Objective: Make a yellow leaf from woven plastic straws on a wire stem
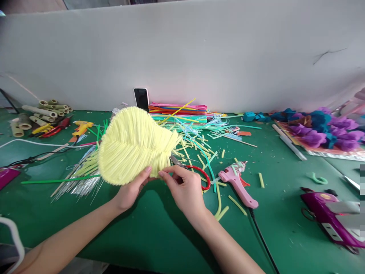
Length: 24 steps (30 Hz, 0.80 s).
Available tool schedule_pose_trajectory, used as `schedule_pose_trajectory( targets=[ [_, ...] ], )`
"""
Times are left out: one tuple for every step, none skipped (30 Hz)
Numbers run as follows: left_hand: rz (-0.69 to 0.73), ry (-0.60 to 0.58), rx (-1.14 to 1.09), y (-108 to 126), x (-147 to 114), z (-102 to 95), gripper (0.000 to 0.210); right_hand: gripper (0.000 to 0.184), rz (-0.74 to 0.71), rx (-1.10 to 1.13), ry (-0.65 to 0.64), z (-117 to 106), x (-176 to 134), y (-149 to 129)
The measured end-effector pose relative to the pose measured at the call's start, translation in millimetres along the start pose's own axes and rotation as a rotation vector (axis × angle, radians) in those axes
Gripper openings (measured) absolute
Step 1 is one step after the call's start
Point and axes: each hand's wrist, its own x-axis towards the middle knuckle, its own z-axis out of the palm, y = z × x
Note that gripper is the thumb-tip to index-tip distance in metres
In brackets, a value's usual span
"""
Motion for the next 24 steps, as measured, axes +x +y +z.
schedule_pose_trajectory(
  targets=[
    [-0.01,-0.026,-0.044,-0.7,0.4,0.7,0.046,0.022,-0.007,0.0,0.005,0.1,0.0,-0.1],
    [-0.018,-0.048,-0.074,-1.3,0.9,1.1,0.044,0.021,-0.013,0.0,0.008,0.3,0.0,0.1],
    [-0.022,-0.061,-0.096,-1.8,1.3,1.4,0.043,0.02,-0.016,0.002,0.007,0.6,0.1,0.5],
    [-0.018,-0.06,-0.118,-2.0,1.8,1.7,0.043,0.019,-0.017,0.005,0.007,0.9,0.2,1.1],
    [-0.012,-0.056,-0.135,-2.0,2.3,1.8,0.042,0.019,-0.016,0.009,0.009,1.3,0.2,1.9],
    [-0.004,-0.05,-0.15,-1.7,2.9,2.0,0.041,0.018,-0.016,0.011,0.013,1.7,0.2,2.7],
    [0.001,-0.046,-0.163,-1.1,3.4,2.1,0.041,0.018,-0.013,0.012,0.017,2.1,0.1,3.5],
    [0.002,-0.048,-0.176,-0.4,3.9,2.4,0.041,0.018,-0.012,0.012,0.019,2.6,0.0,4.2],
    [-0.003,-0.052,-0.189,0.3,4.3,2.6,0.04,0.018,-0.011,0.012,0.02,3.0,-0.1,4.8],
    [-0.013,-0.057,-0.201,1.1,4.7,2.8,0.04,0.017,-0.011,0.012,0.023,3.5,-0.1,5.2],
    [-0.023,-0.062,-0.209,1.8,5.0,3.1,0.04,0.017,-0.009,0.01,0.024,4.0,-0.2,5.4],
    [-0.031,-0.066,-0.215,2.3,5.1,3.3,0.04,0.018,-0.009,0.007,0.027,4.4,-0.3,5.6],
    [-0.037,-0.068,-0.22,2.5,5.2,3.4,0.04,0.018,-0.008,0.002,0.03,4.8,-0.3,5.6],
    [-0.042,-0.068,-0.224,2.6,5.3,3.5,0.039,0.019,-0.009,-0.004,0.033,5.0,-0.4,5.6],
    [-0.047,-0.07,-0.228,2.4,5.2,3.5,0.039,0.019,-0.01,-0.009,0.036,5.2,-0.4,5.5],
    [-0.05,-0.075,-0.233,2.0,5.2,3.4,0.039,0.02,-0.012,-0.014,0.039,5.2,-0.5,5.4],
    [-0.052,-0.081,-0.238,1.4,5.1,3.2,0.038,0.02,-0.013,-0.017,0.043,5.1,-0.7,5.2],
    [-0.054,-0.089,-0.243,0.9,5.1,3.0,0.038,0.019,-0.016,-0.02,0.049,5.0,-0.8,5.0],
    [-0.055,-0.099,-0.247,0.3,5.2,2.7,0.037,0.019,-0.02,-0.022,0.053,4.8,-0.9,4.7],
    [-0.058,-0.105,-0.25,-0.1,5.3,2.4,0.036,0.018,-0.023,-0.024,0.055,4.6,-1.0,4.3],
    [-0.061,-0.105,-0.251,-0.4,5.4,2.1,0.035,0.018,-0.026,-0.026,0.054,4.4,-1.0,3.8],
    [-0.065,-0.1,-0.251,-0.5,5.5,1.8,0.035,0.018,-0.029,-0.028,0.051,4.2,-1.0,3.3],
    [-0.066,-0.092,-0.249,-0.5,5.6,1.5,0.034,0.018,-0.032,-0.027,0.046,4.0,-0.9,2.7],
    [-0.062,-0.08,-0.249,-0.3,5.6,1.2,0.033,0.017,-0.033,-0.024,0.037,3.8,-0.9,2.0]
  ],
)
